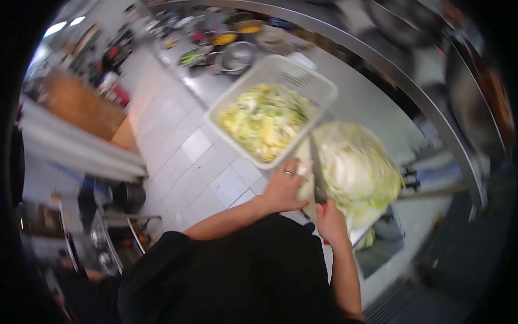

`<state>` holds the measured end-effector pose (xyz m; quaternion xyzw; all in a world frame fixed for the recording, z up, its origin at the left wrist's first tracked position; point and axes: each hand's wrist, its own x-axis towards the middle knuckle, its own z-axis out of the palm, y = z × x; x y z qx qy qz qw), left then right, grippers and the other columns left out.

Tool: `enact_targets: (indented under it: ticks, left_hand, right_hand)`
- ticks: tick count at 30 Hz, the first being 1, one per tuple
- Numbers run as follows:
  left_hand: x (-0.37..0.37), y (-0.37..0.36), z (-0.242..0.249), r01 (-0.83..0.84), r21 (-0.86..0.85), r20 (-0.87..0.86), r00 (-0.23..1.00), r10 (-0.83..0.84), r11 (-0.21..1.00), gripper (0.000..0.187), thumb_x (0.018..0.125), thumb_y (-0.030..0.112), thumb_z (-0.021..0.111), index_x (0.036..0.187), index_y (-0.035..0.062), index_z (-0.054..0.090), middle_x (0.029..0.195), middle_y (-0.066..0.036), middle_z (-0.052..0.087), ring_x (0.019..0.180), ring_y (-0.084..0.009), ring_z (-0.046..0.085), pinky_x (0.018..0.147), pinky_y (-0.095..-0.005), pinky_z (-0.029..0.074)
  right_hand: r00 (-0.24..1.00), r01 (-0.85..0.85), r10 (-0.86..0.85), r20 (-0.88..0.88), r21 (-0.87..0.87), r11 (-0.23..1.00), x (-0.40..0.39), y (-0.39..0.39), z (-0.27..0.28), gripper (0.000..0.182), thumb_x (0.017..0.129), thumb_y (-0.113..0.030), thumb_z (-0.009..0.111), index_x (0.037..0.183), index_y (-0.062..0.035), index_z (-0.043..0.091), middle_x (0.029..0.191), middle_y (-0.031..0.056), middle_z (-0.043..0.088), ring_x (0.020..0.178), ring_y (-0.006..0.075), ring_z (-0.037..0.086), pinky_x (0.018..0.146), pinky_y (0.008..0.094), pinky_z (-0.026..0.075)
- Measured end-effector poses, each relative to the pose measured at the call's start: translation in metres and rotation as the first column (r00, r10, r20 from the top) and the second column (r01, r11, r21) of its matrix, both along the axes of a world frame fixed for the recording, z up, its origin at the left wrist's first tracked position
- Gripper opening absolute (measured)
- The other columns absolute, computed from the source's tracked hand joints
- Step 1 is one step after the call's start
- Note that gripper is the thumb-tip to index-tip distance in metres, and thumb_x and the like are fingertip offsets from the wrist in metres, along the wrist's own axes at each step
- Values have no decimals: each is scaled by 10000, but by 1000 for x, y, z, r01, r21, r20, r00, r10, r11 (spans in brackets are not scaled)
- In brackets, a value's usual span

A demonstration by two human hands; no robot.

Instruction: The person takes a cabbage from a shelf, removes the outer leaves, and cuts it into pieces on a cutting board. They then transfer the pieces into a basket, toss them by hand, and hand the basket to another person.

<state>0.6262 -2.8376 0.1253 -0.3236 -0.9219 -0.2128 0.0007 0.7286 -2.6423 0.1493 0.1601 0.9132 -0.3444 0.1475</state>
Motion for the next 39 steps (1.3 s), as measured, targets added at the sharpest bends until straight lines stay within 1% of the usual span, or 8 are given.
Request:
enact_targets:
  ticks: [12, 16, 19, 26, 28, 29, 32, 39]
  left_hand:
    - [8, 54, 77, -130, 454, 399, 914, -71, 881, 1209, 670, 399, 904, 1616, -53, 302, 1368, -320, 526, 1299, -446, 540, 1118, -482, 457]
    - [42, 149, 114, 166, 584, 176, 929, -324, 794, 1184, 673, 349, 913, 1620, -26, 308, 1439, -337, 496, 1336, -485, 510, 1140, -518, 437]
    - [79, 219, 112, 349, 567, 123, 860, -495, 746, 1232, 668, 368, 931, 1642, 14, 264, 1502, -367, 432, 1397, -538, 436, 1162, -578, 406]
    - [93, 178, 99, 639, 544, -424, 769, -479, 544, 1125, 716, 529, 944, 1585, 52, 412, 1681, -280, 273, 1530, -535, 307, 1216, -646, 326]
    - [68, 110, 39, 529, 609, -454, 843, -287, 591, 1141, 725, 489, 946, 1604, 47, 368, 1681, -297, 262, 1535, -524, 303, 1235, -618, 301]
    - [63, 78, 15, 411, 628, -389, 901, -190, 661, 1154, 731, 471, 945, 1616, 45, 339, 1680, -307, 255, 1537, -520, 297, 1246, -604, 284]
    - [67, 30, -22, 124, 442, -130, 989, -73, 888, 1262, 701, 533, 960, 1630, 21, 276, 1681, -350, 217, 1566, -541, 233, 1258, -615, 229]
    - [65, 65, -45, 1, 141, -69, 998, 9, 990, 1544, 500, 807, 904, 1638, -6, 250, 1714, -401, 61, 1591, -614, 49, 1215, -790, 97]
  right_hand:
    - [952, -299, 290, 98, 108, 948, -4, 17, -47, 443, 1063, -298, 592, 1353, 33, 541, 1038, 325, 736, 987, 539, 712, 882, 583, 551]
    - [565, -113, 109, -818, 53, 992, 2, 13, -55, 446, 1058, -319, 614, 1324, 26, 519, 991, 248, 756, 979, 450, 741, 866, 534, 571]
    - [992, -106, 89, -91, -207, 973, 11, 24, -18, 418, 1028, -321, 663, 1237, 12, 524, 917, 223, 739, 892, 411, 738, 814, 520, 564]
    - [994, -33, 20, -111, -119, 992, -1, 24, -54, 306, 1061, -313, 616, 1142, -21, 570, 851, 193, 704, 762, 350, 698, 749, 512, 539]
    - [634, -474, 130, -762, -251, 844, -9, 46, -121, 335, 1063, -313, 630, 1160, -1, 556, 823, 178, 712, 697, 303, 718, 638, 483, 555]
    - [984, -133, 47, -170, -543, 829, 2, 52, -36, 324, 1092, -306, 602, 1171, 2, 538, 774, 120, 677, 550, 225, 654, 500, 408, 519]
    - [997, -32, 69, 28, -676, 736, -1, 68, 6, 322, 1116, -316, 574, 1187, -7, 524, 738, 70, 626, 461, 155, 579, 420, 338, 462]
    - [994, -18, -29, -102, -437, 899, -37, 120, 114, 391, 1089, -375, 610, 1198, -6, 543, 772, 97, 654, 501, 178, 616, 483, 355, 510]
